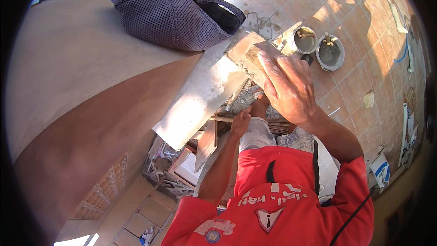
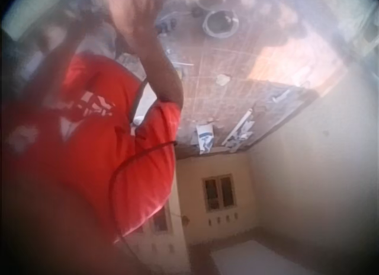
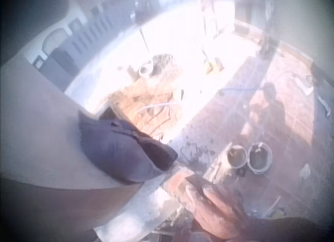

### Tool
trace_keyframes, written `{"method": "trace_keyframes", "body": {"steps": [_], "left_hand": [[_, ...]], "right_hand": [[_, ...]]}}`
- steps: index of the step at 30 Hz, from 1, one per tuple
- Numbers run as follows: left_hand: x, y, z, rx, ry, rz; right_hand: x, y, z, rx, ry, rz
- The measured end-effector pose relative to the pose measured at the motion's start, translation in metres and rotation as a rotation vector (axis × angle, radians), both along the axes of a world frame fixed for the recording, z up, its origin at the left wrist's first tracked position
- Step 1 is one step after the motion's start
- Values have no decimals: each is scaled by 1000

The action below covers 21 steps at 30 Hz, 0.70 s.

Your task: The person scoops plaster from a bucket with a trowel and applies it to the edge of a wooden board. The person repeatedly smooths the plaster along the board's edge and occasionally wipes the trowel.

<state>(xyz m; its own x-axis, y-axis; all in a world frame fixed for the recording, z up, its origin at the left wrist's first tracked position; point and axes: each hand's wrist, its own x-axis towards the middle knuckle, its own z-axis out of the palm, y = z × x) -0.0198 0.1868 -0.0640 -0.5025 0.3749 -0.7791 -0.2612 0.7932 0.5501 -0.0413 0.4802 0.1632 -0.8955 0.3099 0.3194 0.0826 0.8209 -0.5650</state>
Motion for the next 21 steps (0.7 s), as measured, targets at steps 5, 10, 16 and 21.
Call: {"method": "trace_keyframes", "body": {"steps": [5, 10, 16, 21], "left_hand": [[-2, 6, 6, -46, -23, -85], [-9, 16, 13, -118, -48, -140], [9, 0, 1, -106, -28, -24], [19, 8, 15, -215, -149, 2]], "right_hand": [[-2, -15, -8, 27, 33, 99], [22, -10, -3, -209, 66, 179], [28, 62, -44, -994, 51, -199], [12, 69, -85, -1147, 52, -66]]}}
